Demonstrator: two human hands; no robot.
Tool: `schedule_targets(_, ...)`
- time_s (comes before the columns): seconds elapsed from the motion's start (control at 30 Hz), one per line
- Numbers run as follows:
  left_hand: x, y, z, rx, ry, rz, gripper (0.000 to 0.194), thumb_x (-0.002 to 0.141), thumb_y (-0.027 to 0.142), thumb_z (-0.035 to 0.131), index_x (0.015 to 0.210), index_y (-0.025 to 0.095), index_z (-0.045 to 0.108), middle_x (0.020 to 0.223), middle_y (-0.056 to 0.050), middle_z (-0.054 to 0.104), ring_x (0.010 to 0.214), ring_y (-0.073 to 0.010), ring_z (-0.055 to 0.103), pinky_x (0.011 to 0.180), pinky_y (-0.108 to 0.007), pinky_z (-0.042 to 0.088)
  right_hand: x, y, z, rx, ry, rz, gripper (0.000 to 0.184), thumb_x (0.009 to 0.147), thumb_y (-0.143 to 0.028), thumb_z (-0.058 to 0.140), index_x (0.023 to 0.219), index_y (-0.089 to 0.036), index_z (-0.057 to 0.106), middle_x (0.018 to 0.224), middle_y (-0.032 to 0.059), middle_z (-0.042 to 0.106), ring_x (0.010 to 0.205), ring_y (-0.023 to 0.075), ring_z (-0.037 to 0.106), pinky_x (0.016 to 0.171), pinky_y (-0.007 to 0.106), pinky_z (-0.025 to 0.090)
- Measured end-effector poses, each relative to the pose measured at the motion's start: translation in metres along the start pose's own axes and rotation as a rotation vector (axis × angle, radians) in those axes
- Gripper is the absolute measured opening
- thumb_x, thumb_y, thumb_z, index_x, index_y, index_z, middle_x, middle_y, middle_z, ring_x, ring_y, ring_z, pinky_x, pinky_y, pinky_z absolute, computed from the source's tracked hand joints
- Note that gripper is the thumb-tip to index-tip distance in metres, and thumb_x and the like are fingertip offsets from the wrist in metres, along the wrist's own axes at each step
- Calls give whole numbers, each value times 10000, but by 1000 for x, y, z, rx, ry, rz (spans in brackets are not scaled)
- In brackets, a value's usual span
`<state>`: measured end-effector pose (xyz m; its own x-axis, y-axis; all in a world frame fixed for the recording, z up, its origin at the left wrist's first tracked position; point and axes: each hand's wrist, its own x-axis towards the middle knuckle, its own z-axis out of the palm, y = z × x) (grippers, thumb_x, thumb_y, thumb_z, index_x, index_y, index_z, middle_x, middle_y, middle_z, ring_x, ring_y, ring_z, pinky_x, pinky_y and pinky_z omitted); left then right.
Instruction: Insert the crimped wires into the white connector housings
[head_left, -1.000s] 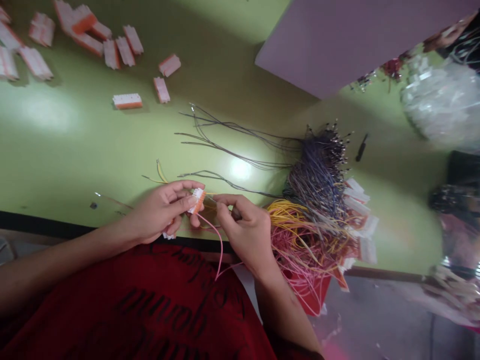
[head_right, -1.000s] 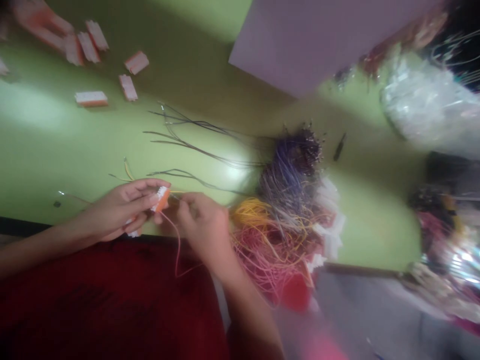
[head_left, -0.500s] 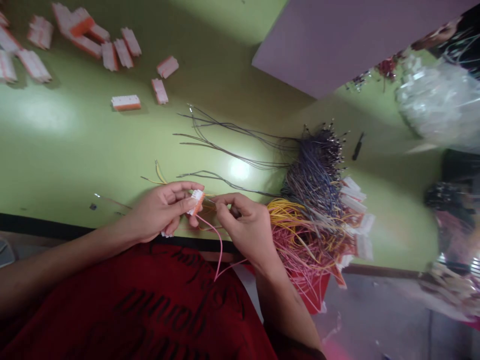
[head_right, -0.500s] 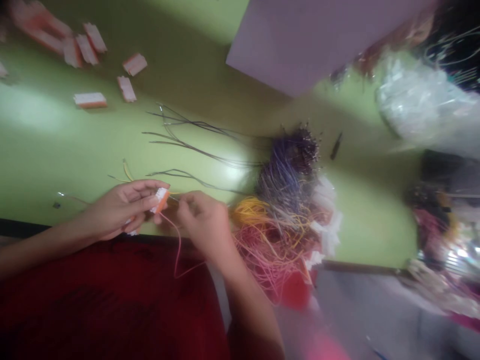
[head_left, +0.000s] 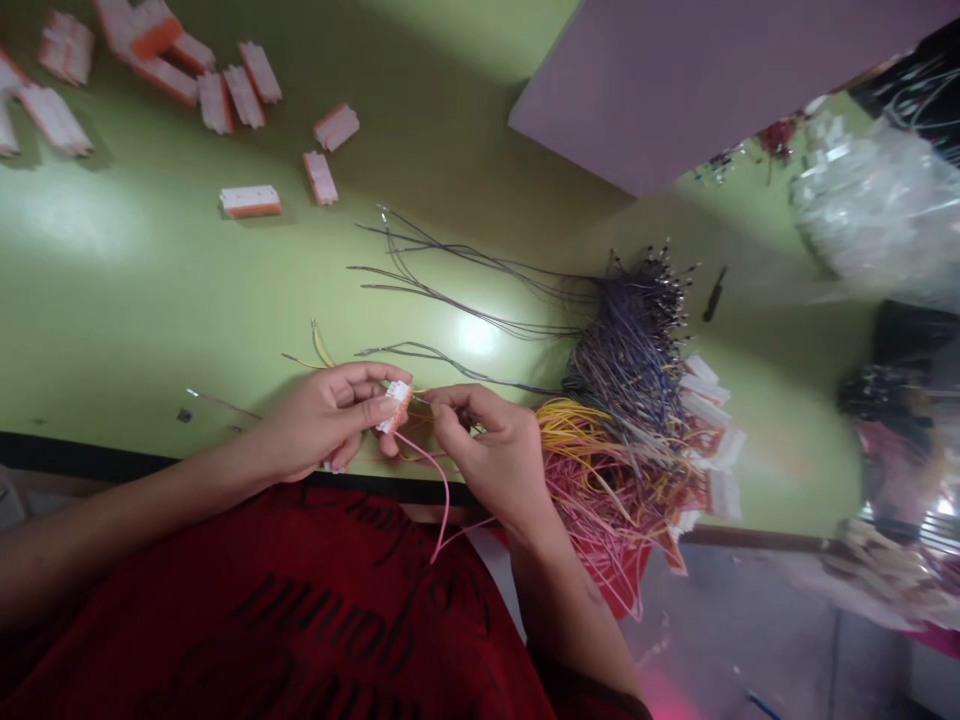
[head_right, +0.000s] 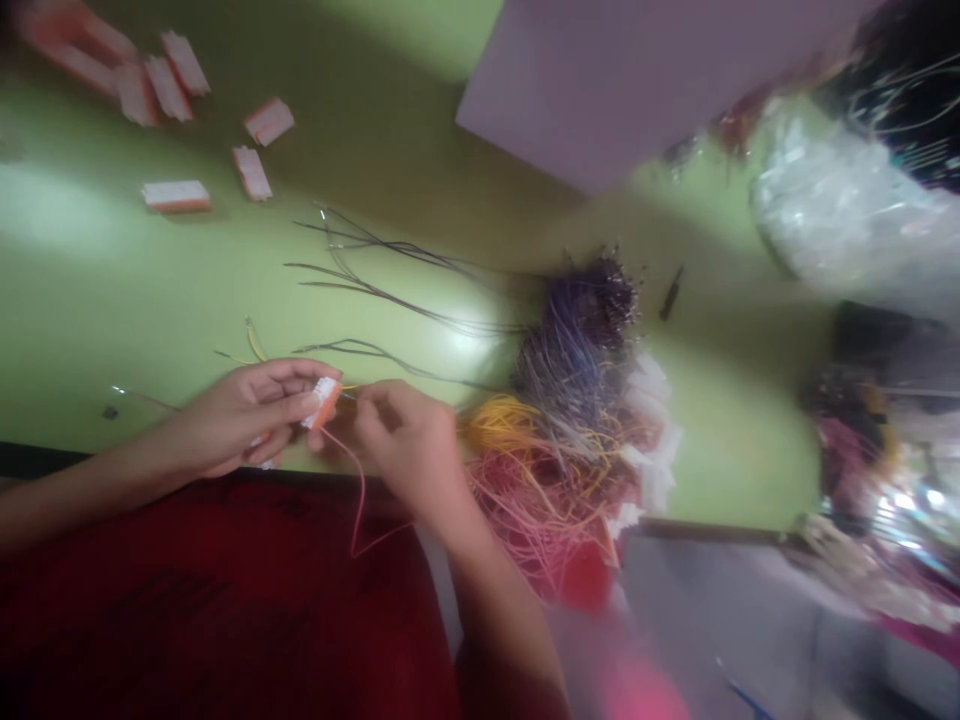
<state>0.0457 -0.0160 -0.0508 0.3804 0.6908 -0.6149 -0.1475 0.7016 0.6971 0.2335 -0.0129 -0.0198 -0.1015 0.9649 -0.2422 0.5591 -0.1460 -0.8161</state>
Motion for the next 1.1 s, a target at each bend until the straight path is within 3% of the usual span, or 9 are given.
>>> schedule_targets(0.13, 0, 0, 1, 34, -3, 17, 323, 840, 297, 695, 1121, 161, 611, 631, 31, 677, 313, -43, 408, 319, -165, 310, 2, -1, 6, 12, 0, 38, 167, 812, -207, 582, 702, -193, 708, 648, -5, 722, 596, 117, 640, 586, 222, 499)
schedule_targets(0.63, 0, 3, 3, 30, 20, 28, 357, 812, 365, 719, 1089, 169, 608, 620, 43, 656, 310, -40, 383, 318, -175, 296, 6, -6, 13, 80, -32, 111, 108, 772, -238, 571, 699, -203, 643, 666, -4, 709, 615, 127, 628, 597, 229, 495)
schedule_targets(0.87, 1, 3, 1, 56, -13, 38, 316, 816, 313, 700, 1084, 169, 617, 619, 36, 666, 317, -45, 393, 315, -175, 297, 5, -4, 12, 48, -39, 140, 151, 802, -270, 581, 687, -196, 647, 626, -8, 692, 578, 122, 609, 564, 228, 471)
schedule_targets(1.1, 5, 5, 4, 116, 27, 15, 295, 822, 291, 681, 1084, 167, 629, 622, 37, 654, 323, -49, 392, 313, -179, 306, 7, 0, 14, 0, -45, 122, 165, 836, -253, 562, 719, -196, 663, 625, -13, 688, 574, 122, 618, 572, 229, 467)
